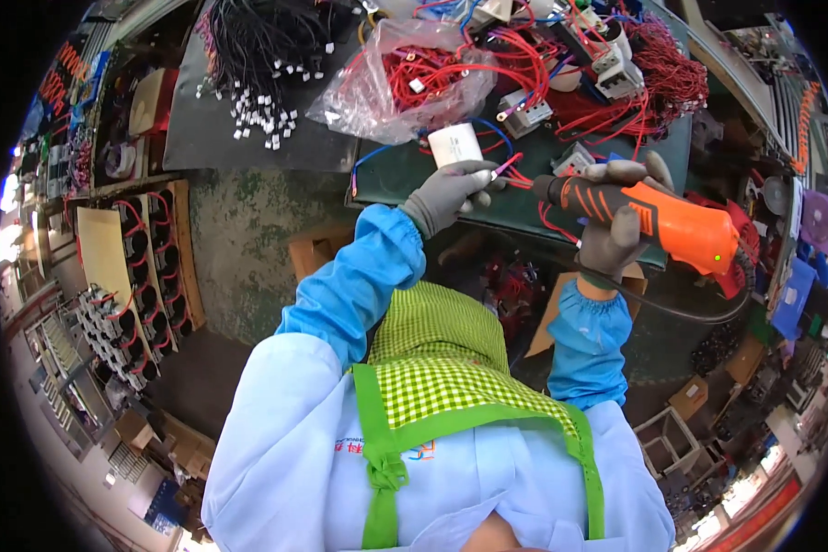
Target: The person assembles and secures electronic wire harnesses and plastic connectors to an electronic component using an electric screwdriver to fasten screws.
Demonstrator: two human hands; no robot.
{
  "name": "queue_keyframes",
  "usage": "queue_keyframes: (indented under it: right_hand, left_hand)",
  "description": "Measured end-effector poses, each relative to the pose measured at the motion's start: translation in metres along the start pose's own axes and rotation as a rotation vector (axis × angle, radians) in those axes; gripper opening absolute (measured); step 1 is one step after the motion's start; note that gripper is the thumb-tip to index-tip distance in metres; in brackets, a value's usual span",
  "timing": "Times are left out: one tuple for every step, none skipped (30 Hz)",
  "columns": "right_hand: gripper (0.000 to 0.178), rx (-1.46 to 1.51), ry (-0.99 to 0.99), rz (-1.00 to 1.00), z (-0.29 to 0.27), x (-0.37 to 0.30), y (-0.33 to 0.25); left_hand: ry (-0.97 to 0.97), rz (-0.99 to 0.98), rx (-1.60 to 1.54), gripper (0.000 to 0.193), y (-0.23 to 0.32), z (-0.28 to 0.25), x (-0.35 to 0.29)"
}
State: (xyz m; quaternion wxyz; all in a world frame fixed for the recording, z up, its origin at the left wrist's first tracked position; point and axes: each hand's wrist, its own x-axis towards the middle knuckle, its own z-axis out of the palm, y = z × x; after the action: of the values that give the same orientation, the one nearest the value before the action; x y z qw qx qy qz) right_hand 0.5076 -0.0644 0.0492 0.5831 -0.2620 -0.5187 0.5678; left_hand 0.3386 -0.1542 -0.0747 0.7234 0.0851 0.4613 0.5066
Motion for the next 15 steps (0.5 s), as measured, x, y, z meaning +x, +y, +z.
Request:
queue_keyframes:
  right_hand:
    - [0.075, 0.015, 0.01, 0.021, -0.001, -0.002, -0.001]
    - [0.076, 0.026, 0.017, 0.03, -0.005, 0.003, -0.003]
    - [0.074, 0.14, -0.03, 0.003, -0.002, 0.005, -0.001]
    - [0.071, 0.072, -0.067, -0.031, -0.013, 0.007, -0.003]
    - [0.072, 0.054, -0.071, -0.053, -0.014, 0.007, -0.014]
    - [0.072, 0.036, -0.074, -0.074, -0.014, 0.008, -0.03]
    - [0.074, -0.013, -0.001, -0.083, -0.015, 0.002, -0.05]
    - [0.076, -0.058, 0.062, -0.101, -0.02, 0.003, -0.064]
    - [0.078, -0.052, -0.015, -0.194, -0.031, 0.0, -0.073]
    - [0.083, -0.06, -0.108, -0.365, -0.035, 0.005, -0.077]
    - [0.088, -0.059, -0.119, -0.482, -0.032, 0.01, -0.088]
    - [0.088, -0.013, -0.042, -0.493, -0.042, 0.007, -0.102]
    - [0.089, -0.339, 0.085, -0.514, -0.054, -0.007, -0.141]
    - [0.087, -0.33, -0.037, -0.653, -0.071, -0.002, -0.164]
    - [0.086, -0.006, 0.044, -0.749, -0.055, -0.001, -0.178]
  left_hand:
    - [0.013, -0.003, 0.021, 0.031, 0.0, 0.0, -0.001]
    - [0.015, 0.002, 0.042, 0.031, 0.004, 0.005, 0.003]
    - [0.043, 0.011, 0.129, 0.032, 0.009, 0.001, -0.001]
    - [0.043, -0.003, 0.111, 0.034, 0.01, -0.003, -0.002]
    - [0.021, 0.027, 0.158, 0.033, 0.013, -0.005, -0.007]
    - [0.0, 0.058, 0.206, 0.031, 0.017, -0.003, -0.007]
    - [-0.02, 0.059, 0.226, 0.031, 0.023, -0.001, -0.009]
    - [-0.039, 0.074, 0.246, 0.03, 0.033, 0.0, -0.008]
    - [-0.023, 0.077, 0.187, 0.031, 0.034, 0.001, -0.021]
    - [-0.047, 0.075, 0.193, 0.031, 0.042, 0.002, -0.028]
    - [-0.06, 0.038, 0.184, 0.033, 0.049, 0.001, -0.039]
    - [-0.067, -0.001, 0.169, 0.035, 0.054, 0.006, -0.047]
    - [-0.072, 0.004, 0.21, 0.038, 0.06, 0.02, -0.046]
    - [-0.051, 0.019, 0.254, 0.04, 0.065, 0.028, -0.054]
    - [-0.108, 0.057, 0.295, 0.041, 0.073, 0.04, -0.056]
